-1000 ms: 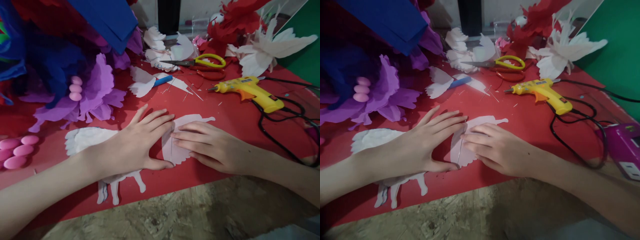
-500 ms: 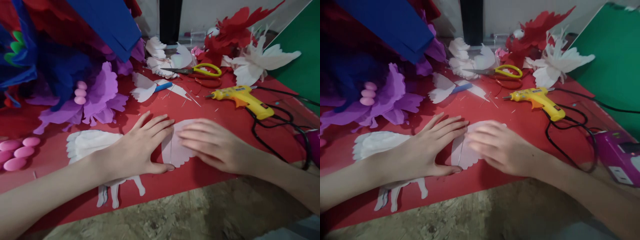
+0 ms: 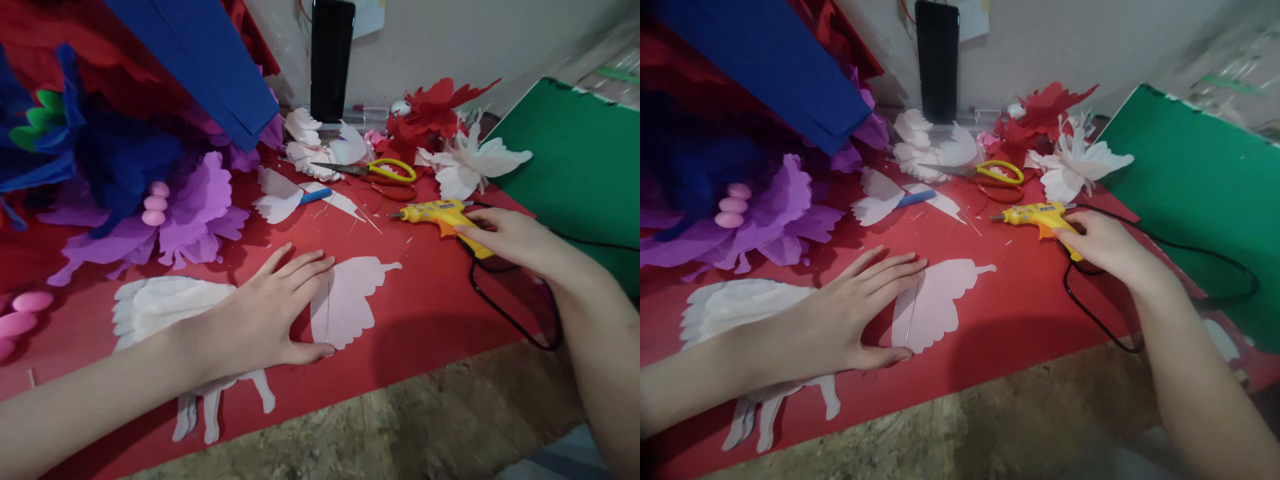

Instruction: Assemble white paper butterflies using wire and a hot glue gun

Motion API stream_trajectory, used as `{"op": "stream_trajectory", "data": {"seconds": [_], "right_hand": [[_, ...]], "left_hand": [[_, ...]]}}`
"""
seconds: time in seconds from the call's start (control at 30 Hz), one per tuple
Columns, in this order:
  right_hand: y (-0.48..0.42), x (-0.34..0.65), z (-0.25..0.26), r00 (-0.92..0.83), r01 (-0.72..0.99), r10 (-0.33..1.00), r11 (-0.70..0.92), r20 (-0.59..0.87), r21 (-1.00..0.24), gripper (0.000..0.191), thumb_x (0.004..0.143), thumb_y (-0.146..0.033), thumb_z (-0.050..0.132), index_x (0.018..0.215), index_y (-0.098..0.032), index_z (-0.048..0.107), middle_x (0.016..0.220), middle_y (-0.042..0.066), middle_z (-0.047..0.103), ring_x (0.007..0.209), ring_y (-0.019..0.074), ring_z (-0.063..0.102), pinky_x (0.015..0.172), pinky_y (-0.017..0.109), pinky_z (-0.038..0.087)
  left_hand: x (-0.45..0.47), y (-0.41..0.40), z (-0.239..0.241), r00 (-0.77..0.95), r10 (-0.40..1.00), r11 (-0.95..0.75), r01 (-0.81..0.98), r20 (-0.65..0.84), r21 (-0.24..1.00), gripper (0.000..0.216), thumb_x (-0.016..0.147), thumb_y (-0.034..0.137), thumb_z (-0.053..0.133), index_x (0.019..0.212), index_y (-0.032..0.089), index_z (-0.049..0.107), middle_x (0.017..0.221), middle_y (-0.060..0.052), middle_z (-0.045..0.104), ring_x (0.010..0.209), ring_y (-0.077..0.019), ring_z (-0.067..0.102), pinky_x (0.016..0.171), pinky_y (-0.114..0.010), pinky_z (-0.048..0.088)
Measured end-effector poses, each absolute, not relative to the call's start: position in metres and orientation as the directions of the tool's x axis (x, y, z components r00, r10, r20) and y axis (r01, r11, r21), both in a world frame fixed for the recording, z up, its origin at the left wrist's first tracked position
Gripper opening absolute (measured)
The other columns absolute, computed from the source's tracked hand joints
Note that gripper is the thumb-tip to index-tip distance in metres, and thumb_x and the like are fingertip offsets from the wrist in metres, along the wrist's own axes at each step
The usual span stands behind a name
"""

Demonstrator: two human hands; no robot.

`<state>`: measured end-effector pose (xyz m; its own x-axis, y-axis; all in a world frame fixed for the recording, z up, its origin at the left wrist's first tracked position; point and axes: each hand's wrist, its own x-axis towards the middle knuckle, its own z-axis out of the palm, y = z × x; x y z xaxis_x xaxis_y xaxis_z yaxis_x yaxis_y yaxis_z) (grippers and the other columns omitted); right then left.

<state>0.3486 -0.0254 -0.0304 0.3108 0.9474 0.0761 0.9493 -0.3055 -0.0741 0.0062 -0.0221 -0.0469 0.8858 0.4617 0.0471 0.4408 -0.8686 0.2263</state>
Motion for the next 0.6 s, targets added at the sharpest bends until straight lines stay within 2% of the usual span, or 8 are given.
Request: {"op": "stream_trajectory", "data": {"seconds": [0.1, 0.2, 0.3, 0.5, 0.6], "right_hand": [[-0.027, 0.338, -0.024, 0.370, 0.918, 0.929, -0.364, 0.006, -0.156, 0.027, 0.076, -0.037, 0.058, 0.089, -0.014, 0.064, 0.097, 0.009, 0.066, 0.077, 0.0167, 0.059, 0.065, 0.025, 0.042], [-0.027, 0.330, -0.018, 0.425, 0.882, 0.905, -0.416, -0.004, -0.220, 0.024, 0.075, -0.037, 0.059, 0.080, -0.014, 0.063, 0.077, 0.007, 0.064, 0.058, 0.0124, 0.051, 0.055, 0.023, 0.035], [-0.029, 0.327, -0.014, 0.475, 0.833, 0.880, -0.446, 0.009, -0.326, 0.020, 0.075, -0.033, 0.061, 0.074, -0.013, 0.059, 0.065, 0.004, 0.059, 0.051, 0.0089, 0.044, 0.051, 0.021, 0.030], [-0.032, 0.329, -0.009, 0.546, 0.673, 0.834, -0.382, 0.077, -0.634, 0.010, 0.082, -0.023, 0.049, 0.086, -0.013, 0.049, 0.068, 0.004, 0.058, 0.055, 0.0076, 0.052, 0.056, 0.020, 0.041], [-0.036, 0.322, -0.006, 0.552, 0.616, 0.824, -0.302, 0.126, -0.728, 0.017, 0.080, -0.027, 0.050, 0.092, -0.015, 0.045, 0.066, 0.001, 0.054, 0.052, 0.0067, 0.049, 0.054, 0.021, 0.042]], "left_hand": [[0.007, -0.022, -0.045, 0.884, 0.467, -0.864, 0.448, 0.034, 0.232, 0.081, 0.076, 0.061, 0.055, 0.133, 0.006, 0.040, 0.141, -0.018, 0.039, 0.134, -0.0303, 0.032, 0.112, -0.052, 0.019], [0.007, -0.023, -0.044, 0.886, 0.462, -0.866, 0.443, 0.032, 0.233, 0.081, 0.076, 0.062, 0.055, 0.132, 0.005, 0.040, 0.141, -0.018, 0.038, 0.134, -0.0303, 0.032, 0.112, -0.052, 0.019], [0.006, -0.023, -0.044, 0.884, 0.467, -0.865, 0.449, 0.033, 0.224, 0.080, 0.076, 0.061, 0.055, 0.132, 0.006, 0.041, 0.141, -0.017, 0.038, 0.134, -0.0297, 0.032, 0.112, -0.050, 0.019], [0.005, -0.024, -0.045, 0.886, 0.461, -0.868, 0.441, 0.041, 0.229, 0.079, 0.076, 0.062, 0.056, 0.131, 0.007, 0.042, 0.141, -0.017, 0.039, 0.133, -0.0294, 0.033, 0.113, -0.049, 0.017], [0.005, -0.023, -0.045, 0.887, 0.461, -0.867, 0.441, 0.039, 0.231, 0.079, 0.076, 0.061, 0.055, 0.132, 0.007, 0.041, 0.142, -0.017, 0.039, 0.134, -0.0298, 0.032, 0.113, -0.051, 0.017]]}}
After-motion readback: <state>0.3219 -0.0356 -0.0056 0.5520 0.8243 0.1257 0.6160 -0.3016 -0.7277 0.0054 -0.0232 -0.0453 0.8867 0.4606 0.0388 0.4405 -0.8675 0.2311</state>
